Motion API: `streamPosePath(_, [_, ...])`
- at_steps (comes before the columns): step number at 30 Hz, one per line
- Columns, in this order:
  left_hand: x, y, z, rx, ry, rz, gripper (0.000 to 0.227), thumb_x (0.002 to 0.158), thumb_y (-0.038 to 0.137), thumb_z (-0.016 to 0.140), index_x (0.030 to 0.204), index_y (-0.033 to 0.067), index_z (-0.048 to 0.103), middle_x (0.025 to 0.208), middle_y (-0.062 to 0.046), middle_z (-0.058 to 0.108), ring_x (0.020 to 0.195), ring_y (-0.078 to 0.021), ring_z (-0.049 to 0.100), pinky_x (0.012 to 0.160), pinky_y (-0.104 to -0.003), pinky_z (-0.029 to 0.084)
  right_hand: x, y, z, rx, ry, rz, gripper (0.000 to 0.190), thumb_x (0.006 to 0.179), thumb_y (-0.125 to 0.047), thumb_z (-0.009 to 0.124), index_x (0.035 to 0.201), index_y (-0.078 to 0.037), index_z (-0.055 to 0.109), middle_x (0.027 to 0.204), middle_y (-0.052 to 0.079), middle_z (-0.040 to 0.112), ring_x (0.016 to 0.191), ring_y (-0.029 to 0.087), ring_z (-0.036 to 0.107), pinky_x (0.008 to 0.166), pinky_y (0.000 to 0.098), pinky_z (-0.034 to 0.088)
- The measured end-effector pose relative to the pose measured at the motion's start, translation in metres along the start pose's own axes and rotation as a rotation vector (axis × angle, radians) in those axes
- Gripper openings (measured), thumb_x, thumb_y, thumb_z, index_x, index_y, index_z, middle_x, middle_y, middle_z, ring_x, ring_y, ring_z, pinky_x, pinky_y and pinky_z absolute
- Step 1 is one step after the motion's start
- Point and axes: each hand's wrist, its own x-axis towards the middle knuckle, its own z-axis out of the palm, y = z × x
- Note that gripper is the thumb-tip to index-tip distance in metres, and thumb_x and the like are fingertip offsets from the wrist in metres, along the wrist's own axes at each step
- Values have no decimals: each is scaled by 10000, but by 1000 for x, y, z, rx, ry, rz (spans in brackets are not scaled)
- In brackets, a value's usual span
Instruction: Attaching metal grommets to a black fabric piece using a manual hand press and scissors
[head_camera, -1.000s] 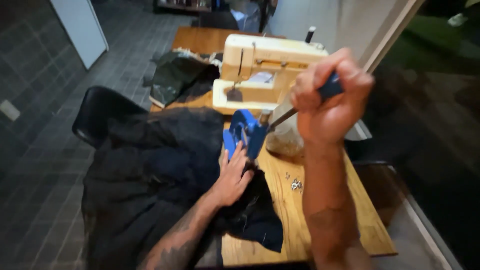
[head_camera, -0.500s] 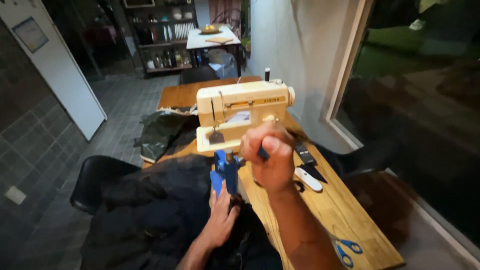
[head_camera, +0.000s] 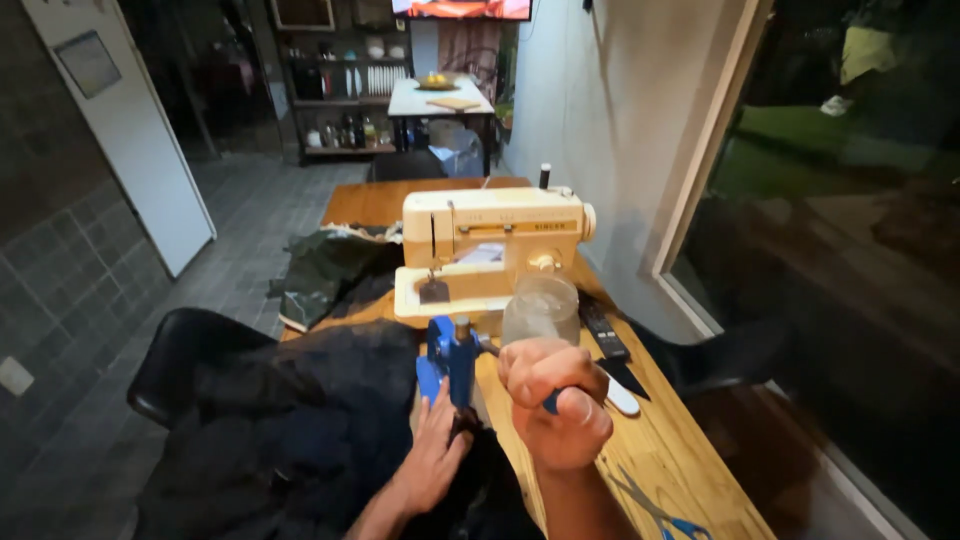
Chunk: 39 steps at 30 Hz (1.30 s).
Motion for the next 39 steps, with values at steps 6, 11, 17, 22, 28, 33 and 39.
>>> streamPosePath(6, [6, 7, -6, -16, 1, 5, 204, 1021, 164, 409, 1123, 72, 560, 1389, -171, 523, 1600, -323, 41, 1244, -556, -37, -2, 3, -2, 10, 7, -2, 366, 979, -337, 576, 771, -49, 488, 557, 84, 391, 471, 194, 260, 523, 374, 233])
streamPosePath(11, [7, -22, 6, 7, 32, 11, 555, 1015, 165, 437, 1524, -1, 293, 1648, -187, 238, 1591, -302, 6, 1240, -541, -77, 6, 9, -7, 8, -3, 41, 340, 1001, -327, 556, 799, -57, 510, 590, 77, 420, 500, 186, 301, 532, 357, 257])
streamPosePath(17, [10, -16, 3, 28, 62, 35, 462, 1021, 183, 447, 1443, 0, 407, 1669, -231, 222, 1591, -295, 16, 1239, -550, -54, 55, 40, -17, -157, 97, 201, 380, 1039, -447, 533, 1045, -67, 532, 626, 18, 449, 503, 102, 342, 483, 244, 312])
streamPosePath(22, [4, 15, -9, -26, -30, -40, 309, 1042, 230, 369, 1244, 38, 503, 1667, -190, 235, 1597, -252, -21, 1244, -526, -90, 65, 94, -54, -299, 77, 537, 400, 1080, -128, 490, 1468, -33, 464, 917, 40, 629, 727, 127, 553, 642, 251, 512])
streamPosePath(28, [-1, -18, 17, 22, 81, 23, 546, 1034, 194, 465, 1534, 9, 343, 1681, -187, 241, 1591, -275, 75, 1247, -547, -36, 5, 134, -108, -280, 206, 890, 484, 971, -100, 599, 1450, -40, 565, 1249, 108, 712, 875, 119, 702, 486, 175, 476])
streamPosePath(33, [0, 5, 4, 46, 86, 13, 353, 1053, 348, 504, 1272, 72, 501, 1564, -257, 418, 1568, -364, 206, 1243, -651, 55, -48, 122, -123, -255, 254, 943, 478, 1023, -217, 570, 1484, -94, 533, 1177, 255, 733, 1026, 307, 762, 639, 251, 594])
streamPosePath(39, [-2, 24, -4, 63, 104, 6, 356, 1050, 316, 510, 1251, 23, 500, 1572, -287, 402, 1561, -392, 221, 1245, -643, 75, -127, 116, -156, -630, 227, 994, 180, 990, -11, 624, 1110, -83, 737, 627, 11, 548, 494, 86, 506, 476, 181, 433])
